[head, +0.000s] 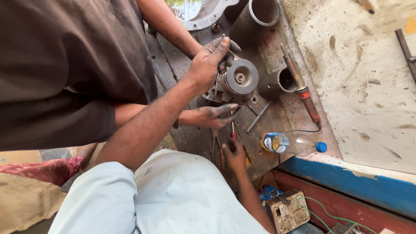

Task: Dismantling and repairing an automotive alternator on a workbench using hand tools.

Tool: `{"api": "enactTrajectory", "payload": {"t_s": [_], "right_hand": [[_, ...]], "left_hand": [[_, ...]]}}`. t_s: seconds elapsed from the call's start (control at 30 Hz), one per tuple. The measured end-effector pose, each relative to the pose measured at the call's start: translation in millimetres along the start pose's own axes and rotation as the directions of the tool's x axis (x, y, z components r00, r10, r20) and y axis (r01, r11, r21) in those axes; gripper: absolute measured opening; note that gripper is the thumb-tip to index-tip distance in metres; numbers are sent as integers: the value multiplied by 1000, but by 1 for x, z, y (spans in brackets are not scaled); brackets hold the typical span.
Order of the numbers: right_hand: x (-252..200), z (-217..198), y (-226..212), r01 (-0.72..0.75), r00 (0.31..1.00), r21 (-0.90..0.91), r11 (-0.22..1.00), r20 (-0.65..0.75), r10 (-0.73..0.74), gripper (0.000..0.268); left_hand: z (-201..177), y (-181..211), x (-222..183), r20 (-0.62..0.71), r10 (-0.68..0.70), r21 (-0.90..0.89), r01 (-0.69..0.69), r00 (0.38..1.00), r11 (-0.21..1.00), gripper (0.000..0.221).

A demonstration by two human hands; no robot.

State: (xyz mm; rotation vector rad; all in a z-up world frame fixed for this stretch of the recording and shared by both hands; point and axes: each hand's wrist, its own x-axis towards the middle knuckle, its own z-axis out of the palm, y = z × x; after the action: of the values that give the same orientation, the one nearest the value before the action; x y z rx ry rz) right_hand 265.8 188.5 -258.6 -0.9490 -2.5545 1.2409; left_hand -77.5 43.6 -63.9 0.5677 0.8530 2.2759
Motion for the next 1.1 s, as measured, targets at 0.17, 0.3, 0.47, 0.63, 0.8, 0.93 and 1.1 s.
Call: {"api": "enactTrajectory", "payload": {"t_s": [0.17,0.3,0.47,0.63,0.8,0.93,1.1], "right_hand": [[-23,6,3,-95,995,-34,995,37,96,49],[-22,12,11,-113,991,-109,988,62,120,51],[-29,13,-11,37,997,-313,949,80,-12,60],[-28,22,-31,-31,962,-545,838,211,173,92],[-35,22,-44,78,977,-560,825,206,48,97],[-31,23,-37,77,975,-552,830,217,54,87],[-28,18,-8,8,978,-219,976,203,38,74]], "left_hand": [[4,4,3,15,66,91,-67,998,994,41],[14,11,-6,67,17,282,-36,998,959,36],[32,49,-20,360,231,728,-427,904,536,21],[38,63,-20,249,19,855,-229,968,464,21],[33,63,-6,203,-9,879,-178,979,442,20],[25,61,15,107,-137,882,-31,985,470,19],[19,59,28,217,-145,908,-146,965,392,24]]}}
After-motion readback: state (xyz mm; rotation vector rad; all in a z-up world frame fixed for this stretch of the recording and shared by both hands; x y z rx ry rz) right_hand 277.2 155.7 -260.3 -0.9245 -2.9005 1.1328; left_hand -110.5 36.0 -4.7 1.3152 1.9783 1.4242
